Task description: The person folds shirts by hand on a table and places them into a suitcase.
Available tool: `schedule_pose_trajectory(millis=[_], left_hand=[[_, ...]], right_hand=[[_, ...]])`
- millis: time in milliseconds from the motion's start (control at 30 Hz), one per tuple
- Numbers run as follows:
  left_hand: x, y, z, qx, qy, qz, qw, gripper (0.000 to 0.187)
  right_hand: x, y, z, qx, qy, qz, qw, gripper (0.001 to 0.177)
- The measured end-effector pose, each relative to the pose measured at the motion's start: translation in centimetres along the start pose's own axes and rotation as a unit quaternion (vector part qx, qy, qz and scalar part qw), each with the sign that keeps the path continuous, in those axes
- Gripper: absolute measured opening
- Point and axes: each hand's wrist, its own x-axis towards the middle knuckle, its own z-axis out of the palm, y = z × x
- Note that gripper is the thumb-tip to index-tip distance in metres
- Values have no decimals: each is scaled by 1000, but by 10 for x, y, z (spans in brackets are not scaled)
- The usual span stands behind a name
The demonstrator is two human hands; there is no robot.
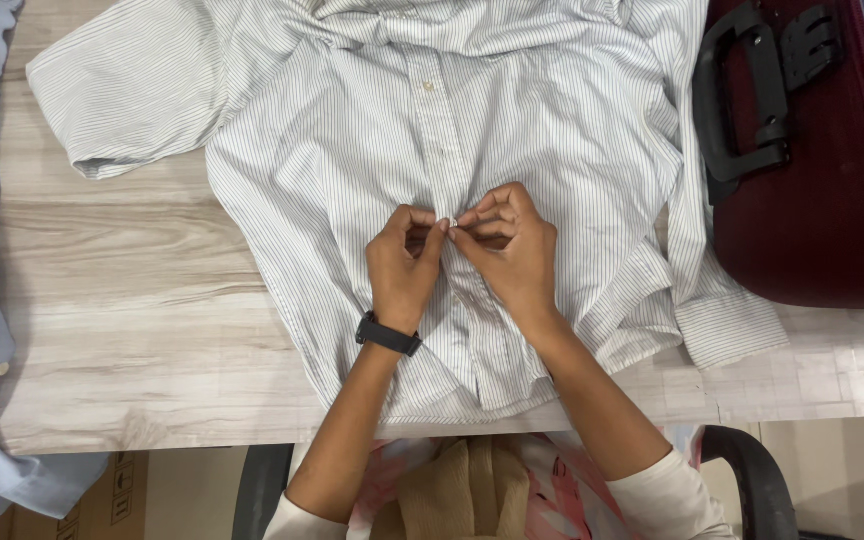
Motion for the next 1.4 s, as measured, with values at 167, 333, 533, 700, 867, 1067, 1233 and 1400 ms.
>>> schedule_pose_trajectory(millis=[167, 333, 533, 700, 867, 1067, 1233, 1400], left_hand=[[0, -7, 0, -7, 1, -2, 1000, 10], [2, -22, 0, -46, -5, 12, 999, 14], [7, -18, -3, -185, -60, -13, 981, 14], [5, 0, -7, 211, -113, 224, 945, 53], [2, 1, -18, 293, -186, 206, 915, 59], [-23, 15, -57, 307, -191, 221, 906, 51], [-49, 39, -53, 231, -99, 103, 962, 33], [-55, 43, -21, 90, -34, 72, 993, 22]], right_hand=[[1, 9, -2, 69, -16, 28, 997, 32], [3, 19, -1, 111, -30, 88, 989, 26], [7, 34, -8, 252, -35, 156, 954, 21], [2, 22, -13, 32, -20, 48, 998, 17], [-26, -4, -33, -78, -97, -57, 990, 30], [-45, -21, -66, -186, -105, -60, 975, 24], [-60, -39, -31, -198, -28, 72, 977, 17], [-62, -38, -9, -223, -29, 52, 973, 19]])
